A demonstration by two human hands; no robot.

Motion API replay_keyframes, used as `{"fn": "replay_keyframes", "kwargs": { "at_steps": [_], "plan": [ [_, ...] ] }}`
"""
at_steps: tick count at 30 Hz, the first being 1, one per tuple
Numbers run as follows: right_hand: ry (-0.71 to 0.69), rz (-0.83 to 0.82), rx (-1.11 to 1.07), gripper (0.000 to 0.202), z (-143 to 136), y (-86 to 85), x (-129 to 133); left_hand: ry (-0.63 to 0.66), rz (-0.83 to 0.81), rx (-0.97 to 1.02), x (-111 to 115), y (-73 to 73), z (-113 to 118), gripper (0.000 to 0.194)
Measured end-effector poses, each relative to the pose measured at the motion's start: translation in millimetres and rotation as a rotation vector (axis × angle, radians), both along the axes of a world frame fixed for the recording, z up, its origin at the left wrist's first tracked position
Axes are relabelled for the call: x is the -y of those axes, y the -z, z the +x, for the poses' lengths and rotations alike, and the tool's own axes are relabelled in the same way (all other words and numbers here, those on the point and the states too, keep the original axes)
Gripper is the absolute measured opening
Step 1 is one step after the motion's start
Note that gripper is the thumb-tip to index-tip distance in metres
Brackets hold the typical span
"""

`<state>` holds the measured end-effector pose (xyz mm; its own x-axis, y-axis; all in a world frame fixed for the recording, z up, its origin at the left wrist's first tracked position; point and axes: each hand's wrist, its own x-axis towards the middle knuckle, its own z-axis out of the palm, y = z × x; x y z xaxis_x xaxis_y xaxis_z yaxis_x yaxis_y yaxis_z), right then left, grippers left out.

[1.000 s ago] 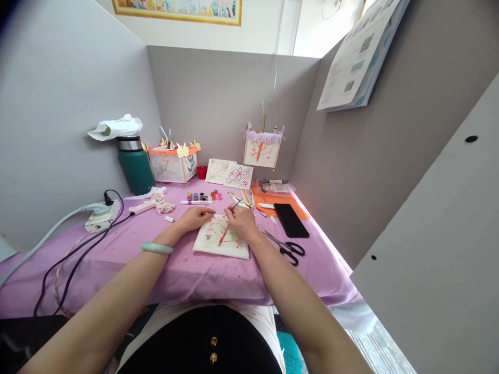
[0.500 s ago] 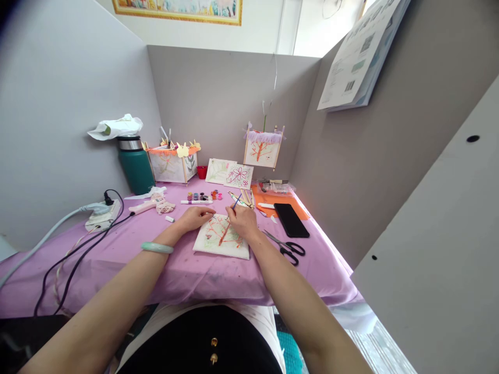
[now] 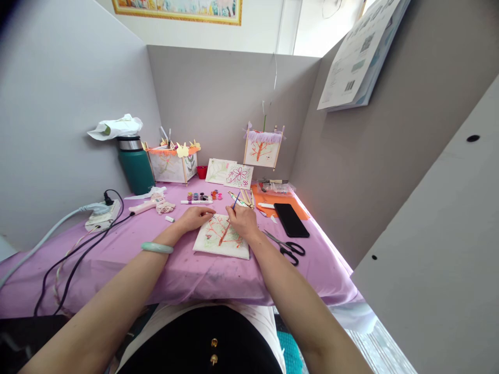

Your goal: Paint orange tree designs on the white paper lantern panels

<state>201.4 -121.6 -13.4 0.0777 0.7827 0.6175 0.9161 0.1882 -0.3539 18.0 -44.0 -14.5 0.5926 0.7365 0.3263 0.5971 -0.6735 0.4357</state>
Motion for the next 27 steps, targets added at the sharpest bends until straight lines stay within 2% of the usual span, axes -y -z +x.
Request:
{"fn": "replay_keyframes", "kwargs": {
  "at_steps": [8, 20, 23, 27],
  "plan": [
    [-0.064, -0.027, -0.038, 0.042, -1.4, -2.1, 1.5, -0.009, -0.012, -0.011, 1.4, -1.6, 0.3, 0.035],
    [0.117, 0.014, 0.075, 0.04, 0.3, -0.1, -0.3, -0.001, -0.007, -0.002, 0.0, -0.4, 0.2, 0.036],
    [0.054, -0.004, 0.01, 0.041, -0.3, -2.1, 0.6, -0.006, -0.015, 0.002, 0.3, -0.3, 0.2, 0.035],
    [-0.147, -0.074, -0.091, 0.043, -2.6, -4.9, 3.4, -0.002, -0.013, 0.004, 1.2, -0.6, 0.0, 0.035]
  ]
}}
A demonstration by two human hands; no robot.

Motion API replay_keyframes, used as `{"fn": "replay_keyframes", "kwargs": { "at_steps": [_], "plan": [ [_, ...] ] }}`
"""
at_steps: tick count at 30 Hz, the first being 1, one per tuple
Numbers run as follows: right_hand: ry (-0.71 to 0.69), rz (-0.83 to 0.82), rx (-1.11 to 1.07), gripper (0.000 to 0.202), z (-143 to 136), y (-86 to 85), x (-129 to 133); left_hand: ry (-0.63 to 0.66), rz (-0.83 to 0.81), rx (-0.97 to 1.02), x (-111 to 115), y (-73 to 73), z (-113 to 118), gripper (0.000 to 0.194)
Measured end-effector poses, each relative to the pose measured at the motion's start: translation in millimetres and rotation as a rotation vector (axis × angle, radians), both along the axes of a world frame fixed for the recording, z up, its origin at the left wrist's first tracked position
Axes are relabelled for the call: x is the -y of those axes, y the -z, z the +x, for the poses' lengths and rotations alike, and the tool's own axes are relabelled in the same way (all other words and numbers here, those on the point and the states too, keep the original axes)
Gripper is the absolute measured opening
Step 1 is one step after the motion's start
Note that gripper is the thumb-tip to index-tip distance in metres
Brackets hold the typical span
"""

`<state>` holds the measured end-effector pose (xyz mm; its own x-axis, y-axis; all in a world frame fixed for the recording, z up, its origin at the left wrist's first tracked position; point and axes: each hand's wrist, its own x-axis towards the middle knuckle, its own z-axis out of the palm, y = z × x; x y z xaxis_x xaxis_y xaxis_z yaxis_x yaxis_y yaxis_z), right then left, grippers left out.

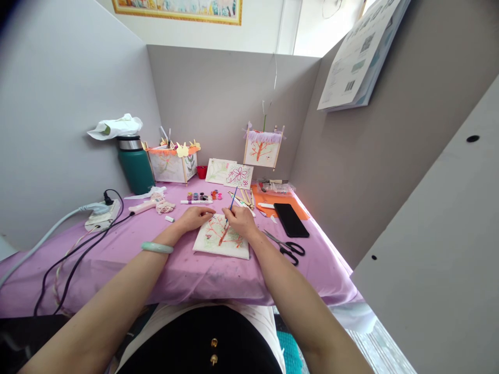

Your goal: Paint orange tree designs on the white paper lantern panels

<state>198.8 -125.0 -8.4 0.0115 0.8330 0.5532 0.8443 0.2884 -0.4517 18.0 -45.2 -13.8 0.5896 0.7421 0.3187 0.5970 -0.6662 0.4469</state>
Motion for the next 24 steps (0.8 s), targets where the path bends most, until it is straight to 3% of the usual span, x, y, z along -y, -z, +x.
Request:
{"fn": "replay_keyframes", "kwargs": {
  "at_steps": [3, 10, 15, 24],
  "plan": [
    [-0.042, -0.018, -0.019, 0.043, -0.9, 0.1, 0.7, -0.002, 0.001, 0.0, 0.2, -0.2, 0.1, 0.035],
    [0.155, 0.065, 0.11, 0.041, 2.4, 5.8, -4.2, -0.002, 0.007, -0.002, -0.9, 0.9, 0.1, 0.035],
    [0.204, 0.088, 0.098, 0.038, 3.6, 5.6, -4.0, -0.005, 0.011, 0.0, -0.3, 0.3, -0.1, 0.036],
    [-0.056, 0.022, -0.035, 0.031, -1.8, -0.7, 2.4, -0.009, 0.009, -0.019, -1.1, 0.7, 0.0, 0.035]
  ]
}}
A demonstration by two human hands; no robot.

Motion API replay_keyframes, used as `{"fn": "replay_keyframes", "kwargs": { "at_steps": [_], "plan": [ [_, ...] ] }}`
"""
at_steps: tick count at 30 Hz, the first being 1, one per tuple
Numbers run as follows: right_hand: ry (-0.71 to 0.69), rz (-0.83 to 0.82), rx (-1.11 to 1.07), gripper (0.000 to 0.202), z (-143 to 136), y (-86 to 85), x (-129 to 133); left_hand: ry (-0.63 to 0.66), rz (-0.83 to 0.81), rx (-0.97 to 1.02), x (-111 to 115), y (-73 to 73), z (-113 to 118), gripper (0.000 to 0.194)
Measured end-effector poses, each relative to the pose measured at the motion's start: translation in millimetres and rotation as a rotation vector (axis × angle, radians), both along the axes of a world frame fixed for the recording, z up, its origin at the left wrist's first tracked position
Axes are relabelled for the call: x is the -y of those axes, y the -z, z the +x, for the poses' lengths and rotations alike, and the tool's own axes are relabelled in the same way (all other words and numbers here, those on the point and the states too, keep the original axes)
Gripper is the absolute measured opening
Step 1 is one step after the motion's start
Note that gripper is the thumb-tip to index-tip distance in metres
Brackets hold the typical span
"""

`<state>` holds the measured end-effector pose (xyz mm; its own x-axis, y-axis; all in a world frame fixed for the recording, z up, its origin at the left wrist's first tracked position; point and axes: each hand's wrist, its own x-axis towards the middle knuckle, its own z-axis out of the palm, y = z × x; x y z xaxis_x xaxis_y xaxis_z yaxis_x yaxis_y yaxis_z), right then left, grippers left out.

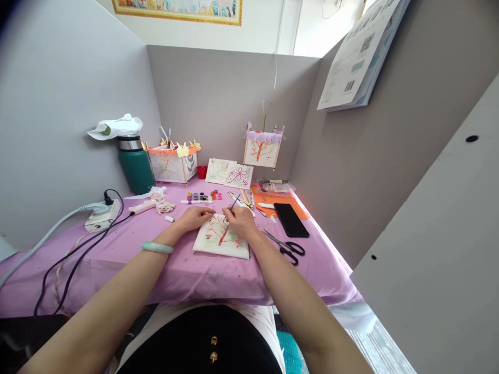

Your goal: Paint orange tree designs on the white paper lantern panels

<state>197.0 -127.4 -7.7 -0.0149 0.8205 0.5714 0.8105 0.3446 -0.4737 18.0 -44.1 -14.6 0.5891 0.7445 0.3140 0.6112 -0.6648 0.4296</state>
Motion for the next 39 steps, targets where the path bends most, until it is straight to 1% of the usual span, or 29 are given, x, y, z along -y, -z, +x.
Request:
{"fn": "replay_keyframes", "kwargs": {
  "at_steps": [3, 6, 10, 13, 18, 25, 27, 32, 35, 39],
  "plan": [
    [-0.056, -0.04, -0.043, 0.031, -1.4, 0.3, 1.8, -0.003, 0.007, 0.0, -0.1, 0.2, 0.0, 0.035],
    [-0.076, -0.071, -0.061, 0.031, -2.0, -0.1, 3.0, 0.002, 0.001, 0.003, 0.0, -0.1, 0.0, 0.035],
    [-0.052, -0.008, -0.063, 0.031, -1.4, -2.6, 2.8, 0.012, 0.001, 0.004, 0.8, -0.9, -0.1, 0.035],
    [-0.061, 0.033, -0.052, 0.028, -0.8, -2.9, 1.5, 0.004, 0.001, -0.005, 1.6, -1.4, -0.2, 0.035],
    [-0.126, -0.025, -0.028, 0.023, -1.0, 0.4, -0.3, 0.011, 0.011, -0.005, 2.0, -1.9, -0.5, 0.036],
    [-0.192, -0.126, -0.107, 0.031, -0.5, 1.4, 1.0, 0.011, 0.008, -0.003, 2.0, -2.2, -0.4, 0.036],
    [-0.192, -0.116, -0.126, 0.031, -0.5, 0.8, 1.1, 0.016, 0.01, -0.003, 1.9, -2.3, -0.1, 0.036],
    [-0.188, -0.028, -0.162, 0.027, -0.6, -0.5, -0.2, 0.006, 0.001, 0.0, 1.6, -1.8, -0.1, 0.036],
    [-0.195, -0.024, -0.133, 0.024, -0.8, -0.1, -1.1, 0.011, 0.008, 0.0, 1.1, -1.3, -0.3, 0.036],
    [-0.235, -0.082, -0.063, 0.024, -1.1, -0.5, 0.2, 0.034, 0.025, 0.002, -0.3, -0.4, -0.5, 0.036]
  ]
}}
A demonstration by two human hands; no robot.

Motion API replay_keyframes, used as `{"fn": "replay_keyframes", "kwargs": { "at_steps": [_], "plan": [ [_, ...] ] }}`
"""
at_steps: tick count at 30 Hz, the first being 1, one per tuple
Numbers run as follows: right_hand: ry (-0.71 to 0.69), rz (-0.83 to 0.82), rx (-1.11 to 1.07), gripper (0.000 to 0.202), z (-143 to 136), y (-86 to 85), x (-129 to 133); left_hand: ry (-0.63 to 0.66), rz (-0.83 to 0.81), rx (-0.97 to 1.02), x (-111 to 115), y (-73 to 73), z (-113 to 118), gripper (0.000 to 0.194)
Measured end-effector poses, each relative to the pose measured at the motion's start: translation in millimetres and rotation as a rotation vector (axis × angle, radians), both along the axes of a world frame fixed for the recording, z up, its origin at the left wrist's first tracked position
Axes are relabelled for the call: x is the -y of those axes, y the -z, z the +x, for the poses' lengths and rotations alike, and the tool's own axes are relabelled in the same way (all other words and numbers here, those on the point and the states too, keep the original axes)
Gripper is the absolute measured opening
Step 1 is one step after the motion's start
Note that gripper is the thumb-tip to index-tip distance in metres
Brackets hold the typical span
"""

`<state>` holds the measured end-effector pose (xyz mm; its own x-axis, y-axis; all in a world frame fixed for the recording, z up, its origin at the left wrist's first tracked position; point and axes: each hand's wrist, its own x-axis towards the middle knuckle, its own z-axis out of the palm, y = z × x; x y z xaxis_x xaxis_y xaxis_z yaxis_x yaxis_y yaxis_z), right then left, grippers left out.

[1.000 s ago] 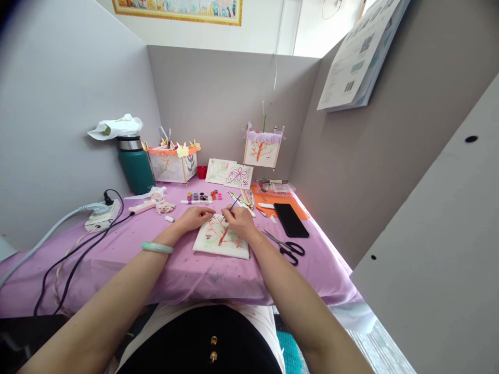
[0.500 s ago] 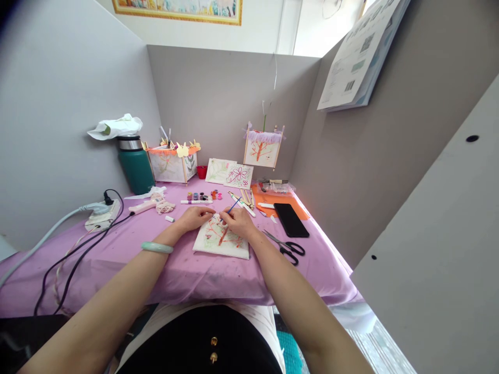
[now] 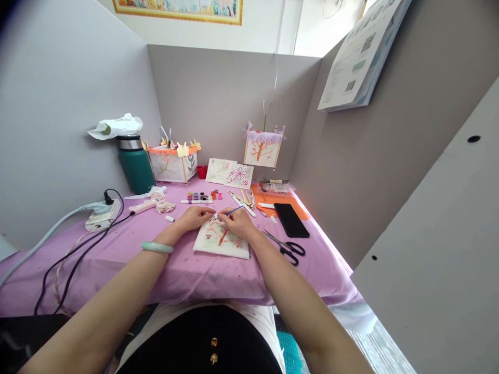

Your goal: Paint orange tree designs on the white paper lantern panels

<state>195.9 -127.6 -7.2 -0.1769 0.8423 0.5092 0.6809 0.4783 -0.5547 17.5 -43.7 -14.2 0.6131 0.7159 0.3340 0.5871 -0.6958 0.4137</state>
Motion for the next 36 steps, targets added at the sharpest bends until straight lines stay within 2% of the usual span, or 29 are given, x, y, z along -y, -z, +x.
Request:
{"fn": "replay_keyframes", "kwargs": {
  "at_steps": [6, 11, 19, 29, 36],
  "plan": [
    [-0.011, -0.041, 0.015, 0.027, -0.3, -2.5, 3.0, -0.016, -0.009, -0.003, -1.6, 1.1, 0.0, 0.036],
    [-0.012, -0.005, 0.005, 0.026, -0.3, -0.7, 1.6, -0.019, -0.004, -0.005, -0.7, 0.3, 0.3, 0.035],
    [0.144, 0.118, 0.085, 0.026, -0.6, -0.5, 0.4, -0.022, -0.016, 0.011, 1.0, 0.0, 0.1, 0.035],
    [0.084, 0.046, 0.029, 0.032, -0.1, 1.1, 1.4, -0.027, -0.022, 0.0, 0.9, -0.8, 0.1, 0.037],
    [0.139, 0.05, 0.053, 0.034, 0.0, 0.5, 1.6, -0.033, -0.025, -0.004, 2.0, -1.7, 0.4, 0.036]
  ]
}}
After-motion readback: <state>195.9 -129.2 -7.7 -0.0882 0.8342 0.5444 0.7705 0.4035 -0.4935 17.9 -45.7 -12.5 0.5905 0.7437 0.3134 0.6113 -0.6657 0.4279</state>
